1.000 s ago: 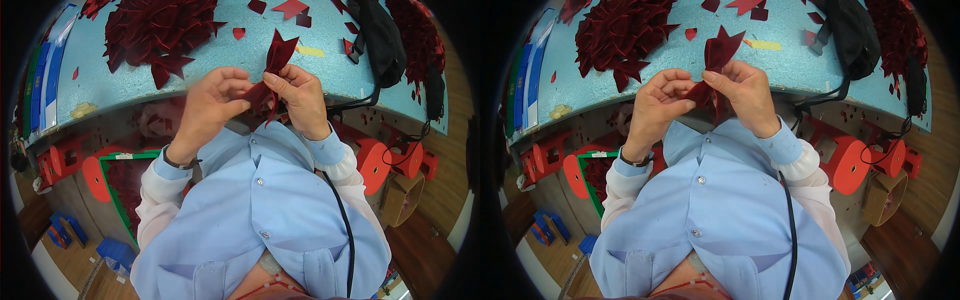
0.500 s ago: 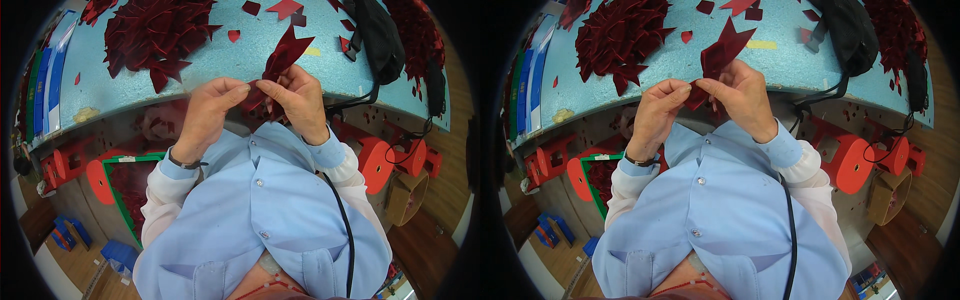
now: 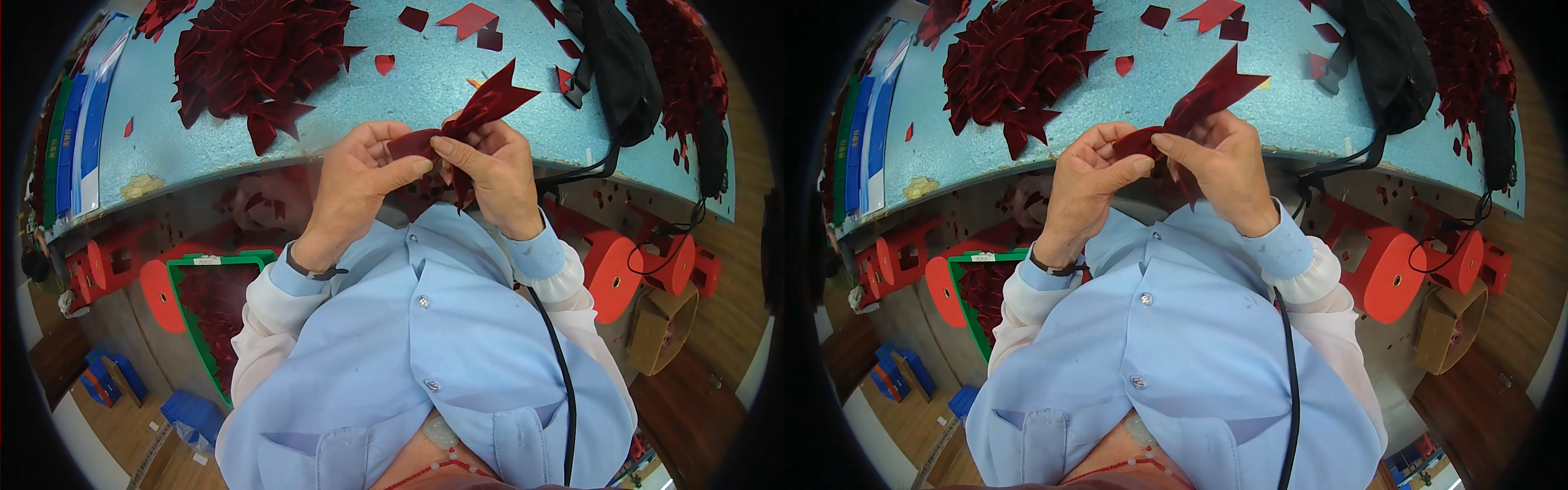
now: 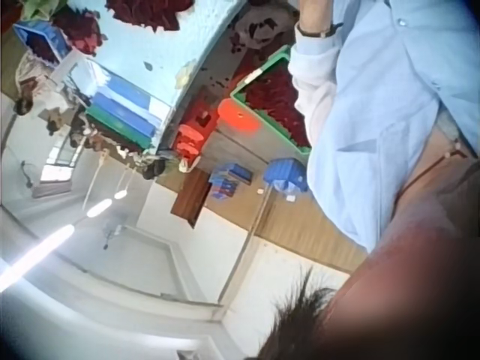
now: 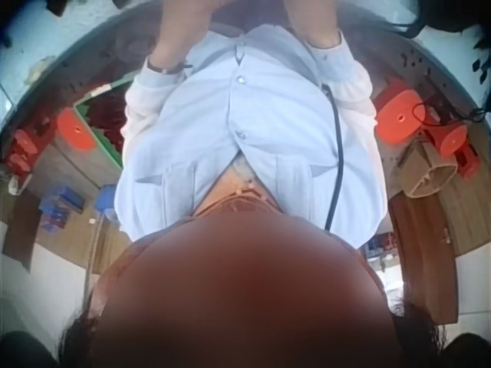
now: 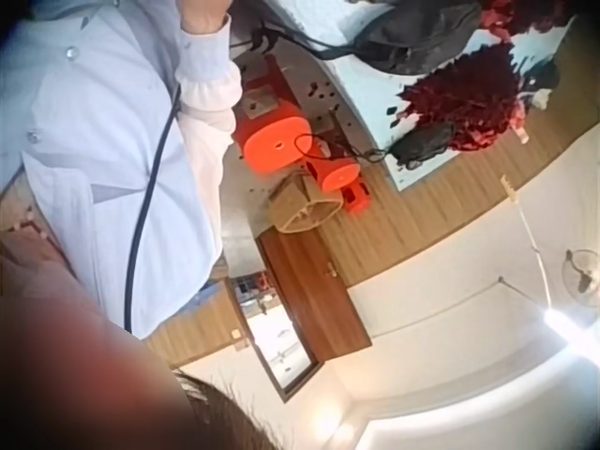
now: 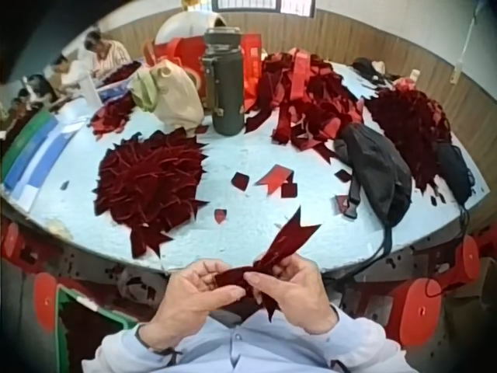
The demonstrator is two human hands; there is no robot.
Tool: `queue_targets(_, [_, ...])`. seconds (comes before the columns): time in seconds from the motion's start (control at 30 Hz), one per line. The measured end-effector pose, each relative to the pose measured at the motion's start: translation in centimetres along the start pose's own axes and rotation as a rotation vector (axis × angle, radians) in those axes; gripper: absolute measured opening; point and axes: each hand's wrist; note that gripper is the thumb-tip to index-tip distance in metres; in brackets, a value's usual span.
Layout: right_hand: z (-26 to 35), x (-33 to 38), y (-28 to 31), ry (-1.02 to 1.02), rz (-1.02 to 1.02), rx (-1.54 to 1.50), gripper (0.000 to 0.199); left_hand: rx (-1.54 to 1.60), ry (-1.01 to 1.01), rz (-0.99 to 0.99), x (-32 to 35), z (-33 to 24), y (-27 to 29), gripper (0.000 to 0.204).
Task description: Assembling decorative red bows by folding and tying ribbon pieces on a workbench.
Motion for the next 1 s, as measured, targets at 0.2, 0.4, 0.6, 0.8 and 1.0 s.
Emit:
queue_targets(0.2, [-0.2,-0.5,0.2,-0.067,0.027,-0.097,0.019,-0.188,-0.098,-0.040,0.3,-0.3,0.0,0.035])
queue_targets(0.4, [0.5,-1.5,0.8,-0.012,-0.022,0.042,0.020,-0.106,-0.054,-0.039,-1.4,-1.1,1.0,0.030])
queue_targets(0.6, [2.2,-1.2,1.3,-0.147,-0.084,0.168,0.017,-0.615,-0.197,-0.086,-4.9,-1.5,2.8,0.032])
queue_targets(0.8, [2.6,-1.4,2.5,0.499,-0.212,0.860,0.011,-0.793,-0.170,-0.040,-5.7,-1.9,3.1,0.034])
queue_targets(1.0, [0.1,-4.9,2.2,0.867,0.174,1.088,0.020,-0.734,-0.099,-0.060,-5.8,-2.4,2.7,0.033])
Point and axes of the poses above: each hand's wrist, its own x-axis away from the middle knuckle, its own y-axis out of the back of the hand, z = x × y, and after that the axes turned 4 degrees about z, right-handed
